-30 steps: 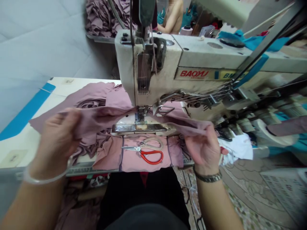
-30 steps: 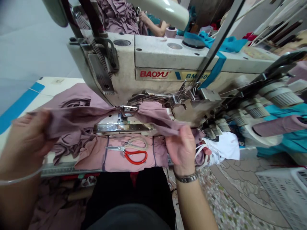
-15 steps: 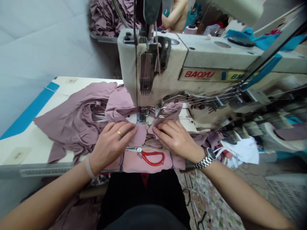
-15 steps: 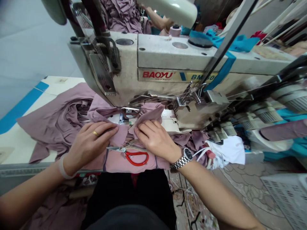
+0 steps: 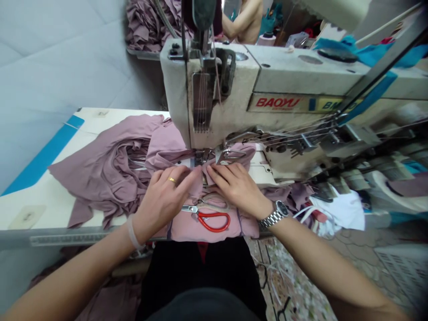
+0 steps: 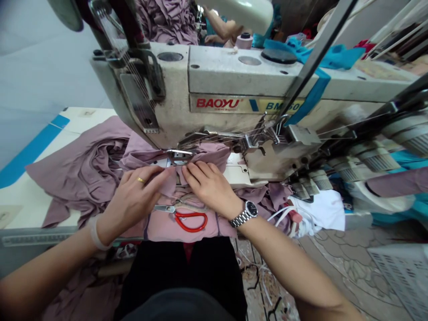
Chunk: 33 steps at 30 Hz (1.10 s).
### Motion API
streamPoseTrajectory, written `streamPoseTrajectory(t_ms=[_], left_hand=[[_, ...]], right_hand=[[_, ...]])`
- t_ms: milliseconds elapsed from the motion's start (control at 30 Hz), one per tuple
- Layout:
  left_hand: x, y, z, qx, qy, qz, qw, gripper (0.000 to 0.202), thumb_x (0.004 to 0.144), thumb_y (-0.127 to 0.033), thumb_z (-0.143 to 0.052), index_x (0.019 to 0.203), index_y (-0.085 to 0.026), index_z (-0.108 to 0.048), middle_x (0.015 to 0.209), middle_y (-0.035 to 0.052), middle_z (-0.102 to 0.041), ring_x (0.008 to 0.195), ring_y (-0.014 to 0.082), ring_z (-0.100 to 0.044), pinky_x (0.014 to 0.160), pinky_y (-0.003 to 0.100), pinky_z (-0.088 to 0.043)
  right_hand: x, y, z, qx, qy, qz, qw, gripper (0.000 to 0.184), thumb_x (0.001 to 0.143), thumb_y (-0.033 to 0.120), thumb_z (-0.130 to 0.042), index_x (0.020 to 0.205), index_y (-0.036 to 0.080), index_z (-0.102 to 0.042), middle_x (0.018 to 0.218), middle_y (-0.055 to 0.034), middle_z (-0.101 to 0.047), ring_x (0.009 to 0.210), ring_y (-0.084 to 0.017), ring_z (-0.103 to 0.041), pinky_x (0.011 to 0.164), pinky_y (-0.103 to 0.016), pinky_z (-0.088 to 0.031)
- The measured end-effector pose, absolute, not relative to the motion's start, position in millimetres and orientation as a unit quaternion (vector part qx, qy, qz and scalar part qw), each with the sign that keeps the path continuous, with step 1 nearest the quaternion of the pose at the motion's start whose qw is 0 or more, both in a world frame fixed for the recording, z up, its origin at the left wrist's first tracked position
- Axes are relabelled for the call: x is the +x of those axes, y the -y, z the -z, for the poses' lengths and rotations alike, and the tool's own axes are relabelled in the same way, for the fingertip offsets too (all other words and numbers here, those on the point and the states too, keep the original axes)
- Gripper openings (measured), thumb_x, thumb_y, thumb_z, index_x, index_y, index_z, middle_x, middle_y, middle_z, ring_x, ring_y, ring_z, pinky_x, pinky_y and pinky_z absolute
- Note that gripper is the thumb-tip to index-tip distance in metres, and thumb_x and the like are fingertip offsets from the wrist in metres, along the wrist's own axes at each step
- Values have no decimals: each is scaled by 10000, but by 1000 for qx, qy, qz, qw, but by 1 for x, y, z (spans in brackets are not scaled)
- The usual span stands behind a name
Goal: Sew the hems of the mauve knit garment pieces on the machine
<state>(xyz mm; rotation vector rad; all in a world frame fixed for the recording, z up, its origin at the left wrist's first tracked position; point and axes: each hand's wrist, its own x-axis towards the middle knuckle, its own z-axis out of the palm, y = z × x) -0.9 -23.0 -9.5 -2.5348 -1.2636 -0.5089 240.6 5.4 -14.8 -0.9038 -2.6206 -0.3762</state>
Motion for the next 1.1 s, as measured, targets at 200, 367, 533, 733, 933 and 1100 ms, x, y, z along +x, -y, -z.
streamPoseTrajectory(t_ms=[200, 367, 533, 733, 933, 1100], left_hand=[[4, 20, 3, -873, 444, 129, 152, 479, 898, -219, -562, 1367, -308, -527, 1263, 135, -539, 1061, 283, -515, 794, 399, -378], [3, 20, 5, -874, 442, 128, 158, 457, 914, -266, -556, 1367, -320, -530, 1277, 128, -539, 1040, 279, -508, 799, 406, -370], [2, 20, 5, -875, 441, 126, 153, 494, 904, -230, -562, 1388, -317, -510, 1274, 126, -545, 1077, 279, -507, 806, 405, -376], [3, 22, 9, -872, 446, 139, 149, 486, 913, -201, -530, 1384, -321, -513, 1305, 126, -534, 1121, 288, -508, 828, 423, -374], [-1, 26, 8, -871, 441, 151, 156, 499, 922, -179, -512, 1416, -239, -471, 1289, 114, -566, 1117, 268, -523, 857, 408, -380], [-5, 31, 6, -872, 433, 170, 153, 396, 926, -151, -498, 1319, -156, -548, 1296, 128, -575, 1139, 257, -528, 876, 401, -375]], right_hand=[[238, 6, 6, -296, 913, 23, 281, 146, 975, 164, -460, 1017, 146, -599, 972, -92, -646, 912, -188, -562, 793, -331, -463], [233, -4, 9, -330, 899, 36, 285, 287, 975, 393, -494, 773, 189, -499, 686, -19, -534, 650, -152, -492, 618, -297, -415], [238, -9, 6, -305, 894, 122, 304, 167, 978, 232, -454, 882, 170, -575, 734, -50, -591, 710, -171, -527, 653, -317, -446], [242, 11, 1, -256, 917, 114, 284, 149, 928, 156, -530, 1023, 114, -637, 1025, -120, -667, 1012, -224, -569, 843, -361, -510], [236, 12, 11, -288, 920, 150, 219, 322, 929, 74, -477, 1236, 44, -571, 1209, -181, -635, 1070, -254, -576, 863, -400, -513], [227, 13, 20, -303, 914, 145, 228, 364, 929, 156, -515, 1260, 12, -557, 1275, -178, -613, 1183, -297, -533, 965, -432, -482]])
